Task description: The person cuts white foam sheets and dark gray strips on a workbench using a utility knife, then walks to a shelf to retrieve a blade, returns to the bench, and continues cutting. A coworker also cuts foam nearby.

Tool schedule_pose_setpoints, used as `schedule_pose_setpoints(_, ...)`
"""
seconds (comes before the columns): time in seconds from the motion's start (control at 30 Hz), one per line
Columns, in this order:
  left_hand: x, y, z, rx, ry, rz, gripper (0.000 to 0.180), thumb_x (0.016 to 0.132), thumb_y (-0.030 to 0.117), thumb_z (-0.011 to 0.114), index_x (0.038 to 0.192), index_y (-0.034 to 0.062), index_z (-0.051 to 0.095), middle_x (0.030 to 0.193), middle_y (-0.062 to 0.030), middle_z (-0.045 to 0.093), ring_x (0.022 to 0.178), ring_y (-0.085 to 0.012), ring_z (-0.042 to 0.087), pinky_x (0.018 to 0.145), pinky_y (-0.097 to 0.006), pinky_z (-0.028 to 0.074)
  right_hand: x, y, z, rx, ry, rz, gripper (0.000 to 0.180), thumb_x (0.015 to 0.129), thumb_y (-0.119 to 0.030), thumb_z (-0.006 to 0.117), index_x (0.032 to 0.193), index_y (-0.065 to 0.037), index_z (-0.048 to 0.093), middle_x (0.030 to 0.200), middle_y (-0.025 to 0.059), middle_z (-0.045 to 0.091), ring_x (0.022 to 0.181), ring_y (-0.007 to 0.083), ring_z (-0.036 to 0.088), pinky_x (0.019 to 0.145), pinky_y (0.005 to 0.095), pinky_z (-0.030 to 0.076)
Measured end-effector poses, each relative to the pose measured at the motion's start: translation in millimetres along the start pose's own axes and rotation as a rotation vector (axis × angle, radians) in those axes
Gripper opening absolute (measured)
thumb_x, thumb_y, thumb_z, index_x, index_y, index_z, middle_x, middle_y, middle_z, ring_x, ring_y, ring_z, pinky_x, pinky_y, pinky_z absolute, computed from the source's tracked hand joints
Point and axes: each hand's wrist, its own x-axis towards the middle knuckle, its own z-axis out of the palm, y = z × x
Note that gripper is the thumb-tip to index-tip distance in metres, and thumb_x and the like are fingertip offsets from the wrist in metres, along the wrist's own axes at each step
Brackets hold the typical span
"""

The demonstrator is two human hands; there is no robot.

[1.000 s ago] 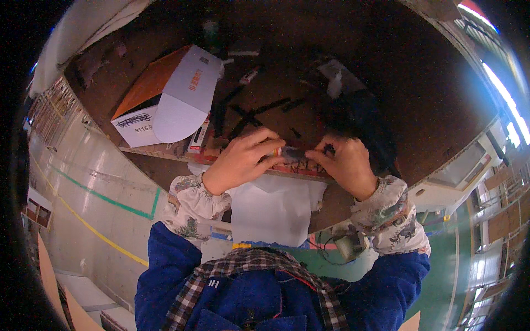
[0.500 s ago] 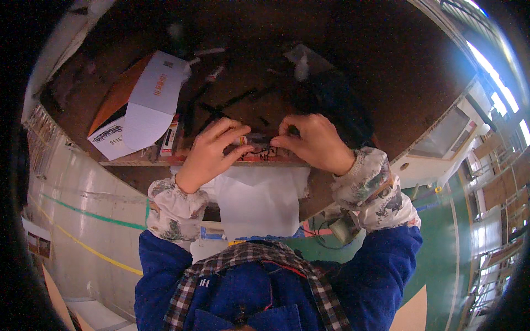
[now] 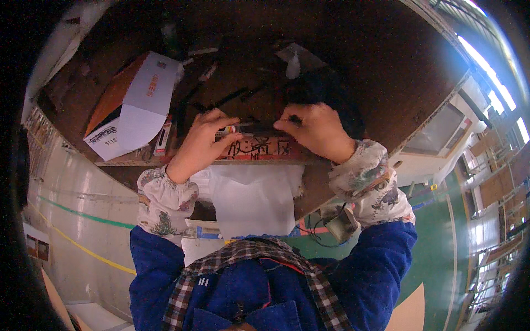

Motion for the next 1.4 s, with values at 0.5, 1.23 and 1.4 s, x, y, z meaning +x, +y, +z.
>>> schedule_pose_setpoints(0.5, 29.1, 13.6, -4.8, -0.345, 0.078, -0.072, 0.031, 0.084, 0.024, 0.068, 0.100, -0.0030, 0.066, 0.088, -0.0172, 0.061, 0.078, -0.0303, 0.059, 0.071, -0.034, 0.046, 37.6, -26.4, -44.2, -0.093, 0.259, -0.225, 0.012, 0.078, -0.014, 0.075, 0.082, -0.005, 0.069, 0.072, 0.0098, 0.066, 0.058, 0.0236, 0.061, 0.055, 0.0283, 0.047)
schedule_pose_setpoints(1.23, 32.4, 17.9, -1.1, -0.848, 0.045, -0.215, 0.026, 0.093, 0.022, 0.059, 0.101, -0.0022, 0.064, 0.084, -0.0047, 0.067, 0.075, -0.0087, 0.061, 0.066, -0.022, 0.047, 75.3, -25.9, -53.9, 0.125, 0.175, -0.351, 0.014, 0.084, -0.012, 0.069, 0.089, 0.001, 0.066, 0.076, 0.0056, 0.065, 0.069, 0.0088, 0.057, 0.063, 0.0257, 0.047)
schedule_pose_setpoints(1.4, 33.1, 13.9, 3.2, -0.845, 0.101, -0.259, 0.025, 0.093, 0.021, 0.059, 0.099, -0.0025, 0.064, 0.083, -0.0045, 0.067, 0.074, -0.0085, 0.061, 0.067, -0.023, 0.047, 79.9, -30.8, -54.7, 0.294, -0.019, -0.097, 0.024, 0.072, -0.020, 0.080, 0.082, -0.002, 0.067, 0.077, 0.0087, 0.064, 0.068, 0.0153, 0.058, 0.063, 0.0291, 0.045)
